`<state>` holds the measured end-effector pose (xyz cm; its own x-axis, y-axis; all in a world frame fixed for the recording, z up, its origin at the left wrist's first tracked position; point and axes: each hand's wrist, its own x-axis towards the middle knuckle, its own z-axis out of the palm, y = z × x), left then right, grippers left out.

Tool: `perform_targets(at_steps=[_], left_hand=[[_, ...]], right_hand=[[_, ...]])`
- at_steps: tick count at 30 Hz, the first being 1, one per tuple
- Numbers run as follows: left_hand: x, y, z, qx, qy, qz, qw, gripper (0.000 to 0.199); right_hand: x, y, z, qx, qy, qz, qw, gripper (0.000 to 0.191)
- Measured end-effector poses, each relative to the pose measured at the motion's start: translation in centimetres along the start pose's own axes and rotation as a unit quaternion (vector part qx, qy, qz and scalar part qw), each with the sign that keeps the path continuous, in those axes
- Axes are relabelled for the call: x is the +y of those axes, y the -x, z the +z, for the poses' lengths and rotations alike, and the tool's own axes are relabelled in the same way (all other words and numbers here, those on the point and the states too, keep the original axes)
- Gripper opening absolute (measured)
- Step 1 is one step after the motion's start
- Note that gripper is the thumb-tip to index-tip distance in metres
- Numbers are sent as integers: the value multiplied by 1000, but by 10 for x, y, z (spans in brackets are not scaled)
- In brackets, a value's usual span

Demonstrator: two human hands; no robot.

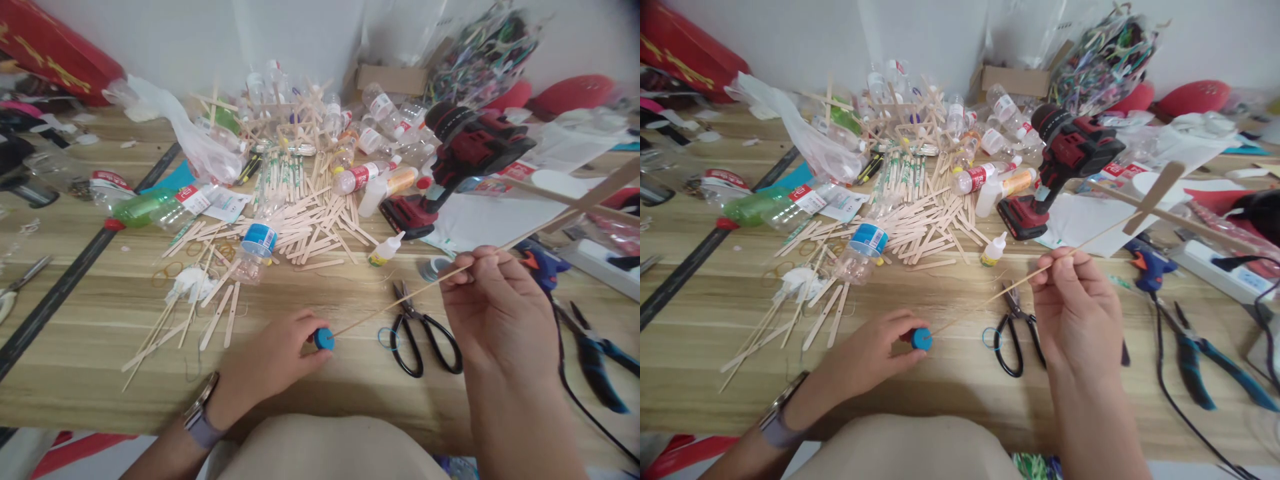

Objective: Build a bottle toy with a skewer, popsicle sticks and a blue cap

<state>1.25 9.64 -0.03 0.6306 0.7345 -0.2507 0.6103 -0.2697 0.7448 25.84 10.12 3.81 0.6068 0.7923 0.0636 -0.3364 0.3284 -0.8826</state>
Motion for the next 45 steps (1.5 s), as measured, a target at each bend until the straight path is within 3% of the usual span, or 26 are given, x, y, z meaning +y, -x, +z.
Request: perform_targets(at_steps=[10,18,23,26,29,32,37,45], left_hand=[[2,1,0,-10,-24,0,1000,22],[8,0,-5,-3,39,6,999,24],[14,-4,-7,11,183,-16,983,32],[13,-6,-6,20,319,-30,947,44],[11,-7,-5,38,426,-57,902,51],[9,-8,-3,76,454,-86,884,53],[7,-7,3,88,464,-104,875,60],[7,-2,11,126,361,-167,909,72]], right_hand=[[1,0,2,-13,1,10,1000,23],[10,14,2,-45,44,26,998,18],[31,41,11,-157,146,107,971,18],[41,52,18,-265,174,140,938,17],[48,58,22,-314,187,143,920,19],[54,62,22,-315,198,145,917,20],[68,71,18,-299,198,205,911,42],[72,75,20,-261,132,310,905,46]])
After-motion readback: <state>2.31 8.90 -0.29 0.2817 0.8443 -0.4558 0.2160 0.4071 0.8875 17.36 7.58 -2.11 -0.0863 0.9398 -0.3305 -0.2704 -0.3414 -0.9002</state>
